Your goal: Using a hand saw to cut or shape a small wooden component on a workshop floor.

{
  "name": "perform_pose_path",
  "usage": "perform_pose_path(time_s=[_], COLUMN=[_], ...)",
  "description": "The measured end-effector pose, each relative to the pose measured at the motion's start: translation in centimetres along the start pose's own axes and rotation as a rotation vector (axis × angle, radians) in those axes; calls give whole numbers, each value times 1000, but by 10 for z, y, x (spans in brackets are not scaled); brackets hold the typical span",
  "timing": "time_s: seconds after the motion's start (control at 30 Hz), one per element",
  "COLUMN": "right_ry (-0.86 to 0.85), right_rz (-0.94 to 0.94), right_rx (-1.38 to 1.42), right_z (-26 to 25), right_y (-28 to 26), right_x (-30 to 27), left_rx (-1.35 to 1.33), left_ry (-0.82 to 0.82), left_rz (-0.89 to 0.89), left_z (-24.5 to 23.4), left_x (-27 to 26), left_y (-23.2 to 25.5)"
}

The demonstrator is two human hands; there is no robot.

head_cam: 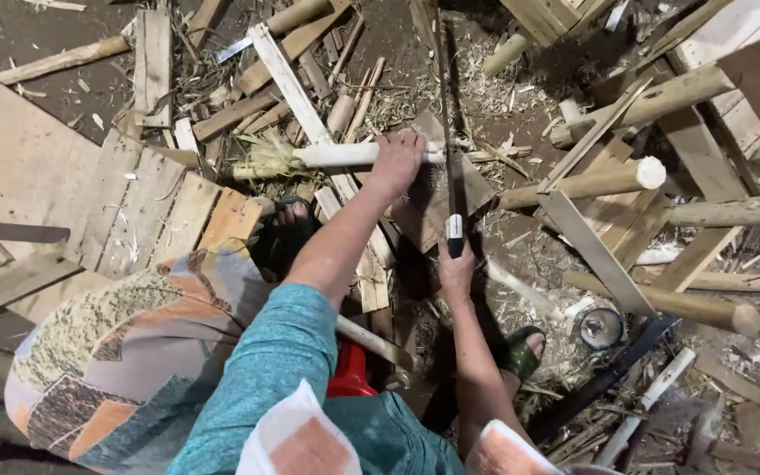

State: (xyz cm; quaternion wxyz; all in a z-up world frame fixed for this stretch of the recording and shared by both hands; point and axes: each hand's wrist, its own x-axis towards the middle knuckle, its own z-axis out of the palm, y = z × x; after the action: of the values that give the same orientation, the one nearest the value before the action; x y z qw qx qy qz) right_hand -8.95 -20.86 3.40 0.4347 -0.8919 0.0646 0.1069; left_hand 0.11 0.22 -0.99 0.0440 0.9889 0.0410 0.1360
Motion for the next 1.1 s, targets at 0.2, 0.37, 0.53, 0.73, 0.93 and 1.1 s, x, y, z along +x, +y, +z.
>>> perform_pose_path(time_s=[0.2, 0.37, 0.53, 0.73, 0.93, 1.1], right_ry=[16, 8, -49, -116, -110, -132], right_rz=[-9, 147, 226, 245, 284, 284], right_rx=[70, 108, 63, -7, 197, 275], right_z=[6, -8, -20, -29, -41, -41], right_y=[7, -21, -16, -10, -36, -35], right_x=[2, -16, -12, -11, -21, -19], left_rx=[-28, 118, 191, 158, 91, 12], left_ry=[-98, -69, 146, 307, 226, 105], left_rz=[24, 36, 80, 89, 90, 30], left_z=[16, -28, -15, -4, -9, -5], left_x=[-4, -14, -21, -27, -30, -26], left_y=[-7, 8, 10, 12, 15, 12])
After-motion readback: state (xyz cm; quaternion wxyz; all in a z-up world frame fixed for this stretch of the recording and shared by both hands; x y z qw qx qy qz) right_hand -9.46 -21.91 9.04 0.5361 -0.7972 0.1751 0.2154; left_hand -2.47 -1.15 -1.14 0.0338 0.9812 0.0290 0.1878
